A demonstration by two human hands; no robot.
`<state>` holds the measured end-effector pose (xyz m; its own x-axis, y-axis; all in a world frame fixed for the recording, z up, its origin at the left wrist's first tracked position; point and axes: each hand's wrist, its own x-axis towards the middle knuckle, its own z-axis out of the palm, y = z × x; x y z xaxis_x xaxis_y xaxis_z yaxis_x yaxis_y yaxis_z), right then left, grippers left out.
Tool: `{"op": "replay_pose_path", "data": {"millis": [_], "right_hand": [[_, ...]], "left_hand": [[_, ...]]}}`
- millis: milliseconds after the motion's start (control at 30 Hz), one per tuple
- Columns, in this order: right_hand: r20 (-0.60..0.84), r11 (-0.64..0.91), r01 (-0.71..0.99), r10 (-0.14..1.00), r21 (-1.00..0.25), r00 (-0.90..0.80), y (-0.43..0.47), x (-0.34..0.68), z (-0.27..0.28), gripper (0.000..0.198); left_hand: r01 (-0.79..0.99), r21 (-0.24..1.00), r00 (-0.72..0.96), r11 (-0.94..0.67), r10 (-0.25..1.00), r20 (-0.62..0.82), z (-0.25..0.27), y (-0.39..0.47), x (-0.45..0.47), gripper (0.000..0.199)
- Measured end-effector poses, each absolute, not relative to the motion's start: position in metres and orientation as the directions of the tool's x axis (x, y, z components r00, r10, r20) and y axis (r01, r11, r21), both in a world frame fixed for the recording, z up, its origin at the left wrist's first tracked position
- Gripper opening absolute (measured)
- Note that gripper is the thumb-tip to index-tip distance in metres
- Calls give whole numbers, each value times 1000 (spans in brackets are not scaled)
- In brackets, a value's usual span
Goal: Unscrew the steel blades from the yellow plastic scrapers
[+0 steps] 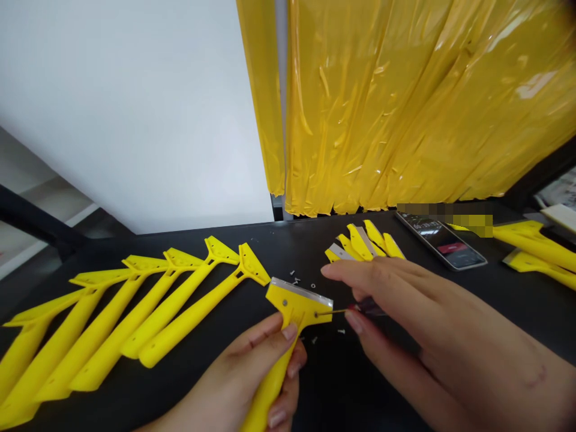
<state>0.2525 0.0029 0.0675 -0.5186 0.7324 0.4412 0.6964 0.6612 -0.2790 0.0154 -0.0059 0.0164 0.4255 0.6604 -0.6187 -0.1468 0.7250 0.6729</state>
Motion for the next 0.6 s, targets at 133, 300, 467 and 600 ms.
{"op": "replay_pose_path", "data": {"millis": [133, 300, 467, 600], "right_hand": [[436, 668, 678, 732, -307, -524, 2, 252, 69, 41], [438, 660, 689, 736, -299, -516, 3, 251, 70, 38], [426, 671, 685, 729, -285, -537, 2, 251, 70, 37], [416, 660, 684, 741, -311, -526, 1, 253, 72, 38]], "left_hand": [[-151, 661, 431, 735, 651, -626, 16, -6, 15, 37], [-143, 654, 438, 743, 640, -631, 14, -5, 14, 37], [-143, 657, 431, 740, 644, -632, 17, -4, 15, 37], [-136, 651, 426, 747, 637, -642, 18, -4, 16, 37]]}}
